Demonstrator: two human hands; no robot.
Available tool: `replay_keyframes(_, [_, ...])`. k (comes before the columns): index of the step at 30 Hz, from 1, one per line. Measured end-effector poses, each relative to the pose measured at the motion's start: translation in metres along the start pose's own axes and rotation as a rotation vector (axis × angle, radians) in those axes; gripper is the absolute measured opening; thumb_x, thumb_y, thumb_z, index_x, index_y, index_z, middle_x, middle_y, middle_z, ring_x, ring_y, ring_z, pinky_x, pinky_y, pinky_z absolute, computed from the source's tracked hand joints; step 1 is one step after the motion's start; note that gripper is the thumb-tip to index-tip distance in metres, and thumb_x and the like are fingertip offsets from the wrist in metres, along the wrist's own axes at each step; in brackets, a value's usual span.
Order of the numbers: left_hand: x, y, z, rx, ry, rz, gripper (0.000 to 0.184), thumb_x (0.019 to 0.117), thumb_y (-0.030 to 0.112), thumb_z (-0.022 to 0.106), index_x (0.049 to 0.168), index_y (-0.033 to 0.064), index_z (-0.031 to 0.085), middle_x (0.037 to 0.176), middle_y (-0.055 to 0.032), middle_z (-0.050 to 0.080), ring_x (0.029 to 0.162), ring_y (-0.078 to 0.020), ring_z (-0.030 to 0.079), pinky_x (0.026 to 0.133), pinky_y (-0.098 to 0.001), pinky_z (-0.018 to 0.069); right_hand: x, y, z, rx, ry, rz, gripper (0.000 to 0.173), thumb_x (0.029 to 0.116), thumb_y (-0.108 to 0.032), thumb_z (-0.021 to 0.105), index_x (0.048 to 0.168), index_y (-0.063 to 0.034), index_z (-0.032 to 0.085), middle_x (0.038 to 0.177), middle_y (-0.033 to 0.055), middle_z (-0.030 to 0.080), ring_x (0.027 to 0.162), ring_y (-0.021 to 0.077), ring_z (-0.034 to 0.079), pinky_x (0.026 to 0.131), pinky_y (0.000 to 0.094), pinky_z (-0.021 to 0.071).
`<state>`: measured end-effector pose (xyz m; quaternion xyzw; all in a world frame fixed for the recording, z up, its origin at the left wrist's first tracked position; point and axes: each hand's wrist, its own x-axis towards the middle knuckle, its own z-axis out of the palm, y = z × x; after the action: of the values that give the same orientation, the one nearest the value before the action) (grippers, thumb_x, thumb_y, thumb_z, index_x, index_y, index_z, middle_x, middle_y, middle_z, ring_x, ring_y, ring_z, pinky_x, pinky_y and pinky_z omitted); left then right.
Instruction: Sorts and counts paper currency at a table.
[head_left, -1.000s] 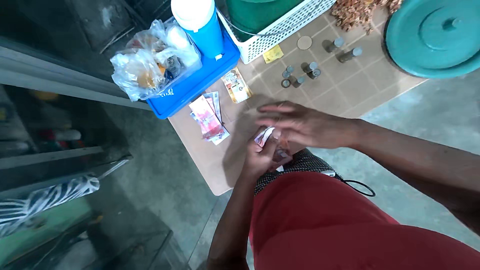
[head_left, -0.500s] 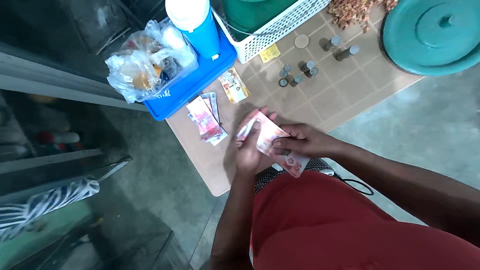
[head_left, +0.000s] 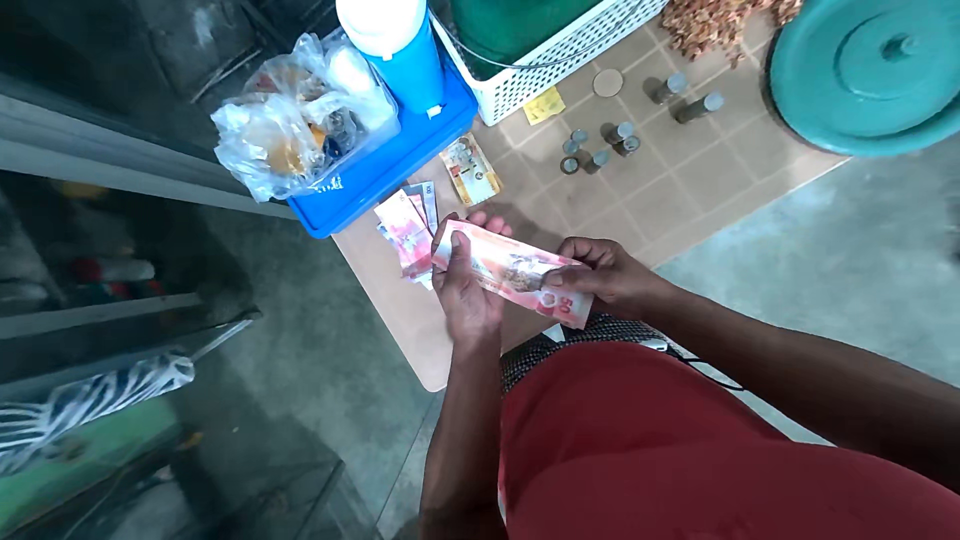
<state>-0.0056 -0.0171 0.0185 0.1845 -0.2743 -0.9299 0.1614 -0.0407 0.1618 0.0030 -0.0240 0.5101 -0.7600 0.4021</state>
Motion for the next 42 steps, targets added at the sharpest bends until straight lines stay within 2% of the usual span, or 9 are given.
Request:
replay_keyframes(4, [-0.001, 0.001, -0.005, 0.074, -0.012, 0.061, 0.029, 0.1044, 0.01, 0.052, 0.132, 0.0195, 0.057, 0.117, -0.0074, 0.069, 0.105, -0.0245, 0.072, 0.092, -0.0419, 0.0601, 0.001, 0.004, -0.007, -0.043, -0.002, 0.009, 0.007, 0.0931, -0.003, 0.068, 0.094, -0.0099, 0.068, 0.08, 0.0017, 0.072, 0.069, 0.0077, 0.068, 0.066, 0.0252, 0.06])
replay_keyframes(8, [-0.001, -0.003, -0.004, 0.178, -0.04, 0.209, 0.022, 0.103, 0.006, 0.052, 0.118, 0.0177, 0.063, 0.126, -0.0103, 0.067, 0.117, -0.0283, 0.067, 0.099, -0.0463, 0.0562, 0.0, 0.007, 0.007, 0.217, 0.215, 0.146, 0.017, 0.1027, -0.004, 0.049, 0.114, -0.0104, 0.06, 0.094, 0.0039, 0.07, 0.08, 0.0129, 0.07, 0.074, 0.0317, 0.0623])
replay_keyframes(13, [-0.002, -0.01, -0.007, 0.242, -0.031, 0.236, 0.019, 0.1036, 0.005, 0.049, 0.112, 0.0151, 0.064, 0.127, -0.0129, 0.067, 0.117, -0.0312, 0.067, 0.098, -0.0476, 0.0568, 0.004, 0.002, 0.014, 0.062, 0.309, 0.143, 0.024, 0.099, -0.002, 0.045, 0.118, -0.0102, 0.056, 0.092, 0.0016, 0.066, 0.072, 0.0105, 0.066, 0.064, 0.0287, 0.0592])
replay_keyframes(18, [0.0, -0.002, -0.01, 0.266, 0.087, 0.187, 0.026, 0.1037, 0.001, 0.046, 0.122, 0.0142, 0.059, 0.125, -0.0089, 0.069, 0.11, -0.0271, 0.071, 0.094, -0.0441, 0.059, -0.003, 0.002, 0.003, -0.269, 0.148, -0.026, 0.019, 0.0975, 0.002, 0.055, 0.114, -0.0048, 0.06, 0.079, -0.0001, 0.065, 0.066, 0.006, 0.063, 0.065, 0.0241, 0.0571])
replay_keyframes(22, [-0.004, 0.0, -0.013, 0.368, -0.1, 0.143, 0.029, 0.1033, 0.007, 0.053, 0.13, 0.0166, 0.06, 0.125, -0.0076, 0.069, 0.108, -0.0237, 0.071, 0.094, -0.0407, 0.0597, 0.001, -0.016, -0.014, -0.753, -0.171, -0.049, 0.024, 0.0989, -0.011, 0.061, 0.121, -0.0014, 0.064, 0.098, 0.0058, 0.068, 0.085, 0.0061, 0.065, 0.079, 0.0256, 0.0568])
replay_keyframes(30, [-0.011, -0.008, -0.014, 0.603, -0.222, 0.007, 0.058, 0.1026, 0.013, 0.056, 0.156, 0.0171, 0.032, 0.145, -0.0015, 0.055, 0.124, -0.0147, 0.06, 0.103, -0.0368, 0.0529, 0.012, -0.009, 0.004, -0.458, -0.057, -0.029, 0.012, 0.1006, -0.008, 0.059, 0.11, -0.0031, 0.064, 0.085, -0.0001, 0.07, 0.075, 0.005, 0.068, 0.072, 0.0245, 0.0596])
replay_keyframes(35, [-0.033, -0.038, -0.022, 0.848, -0.006, 0.105, 0.01, 0.1007, 0.009, 0.06, 0.107, 0.0039, 0.066, 0.087, 0.003, 0.066, 0.075, -0.0011, 0.063, 0.07, -0.0201, 0.0554, 0.015, 0.0, 0.005, -0.374, 0.079, -0.095, 0.013, 0.0999, -0.005, 0.06, 0.112, -0.004, 0.063, 0.086, -0.0015, 0.071, 0.075, 0.0041, 0.068, 0.072, 0.0227, 0.0599])
replay_keyframes(38, [-0.035, -0.034, -0.025, 0.953, -0.037, 0.149, 0.004, 0.0972, 0.001, 0.063, 0.096, 0.0004, 0.066, 0.081, 0.0012, 0.063, 0.064, 0.0, 0.058, 0.059, -0.0171, 0.0534, 0.017, -0.007, 0.0, -0.425, 0.065, -0.075, 0.015, 0.0965, -0.006, 0.064, 0.111, -0.0038, 0.065, 0.085, -0.0033, 0.07, 0.071, 0.0013, 0.066, 0.067, 0.0204, 0.0575])
replay_keyframes(42, [-0.04, -0.015, -0.025, 1.104, -0.251, -0.026, 0.008, 0.096, 0.0, 0.063, 0.095, -0.0066, 0.067, 0.084, -0.0049, 0.064, 0.071, -0.0025, 0.06, 0.068, -0.0188, 0.0542, 0.026, -0.033, -0.015, -0.484, -0.047, -0.228, 0.016, 0.0875, 0.002, 0.069, 0.103, -0.0011, 0.069, 0.091, -0.0011, 0.072, 0.08, 0.0025, 0.068, 0.072, 0.0203, 0.0583])
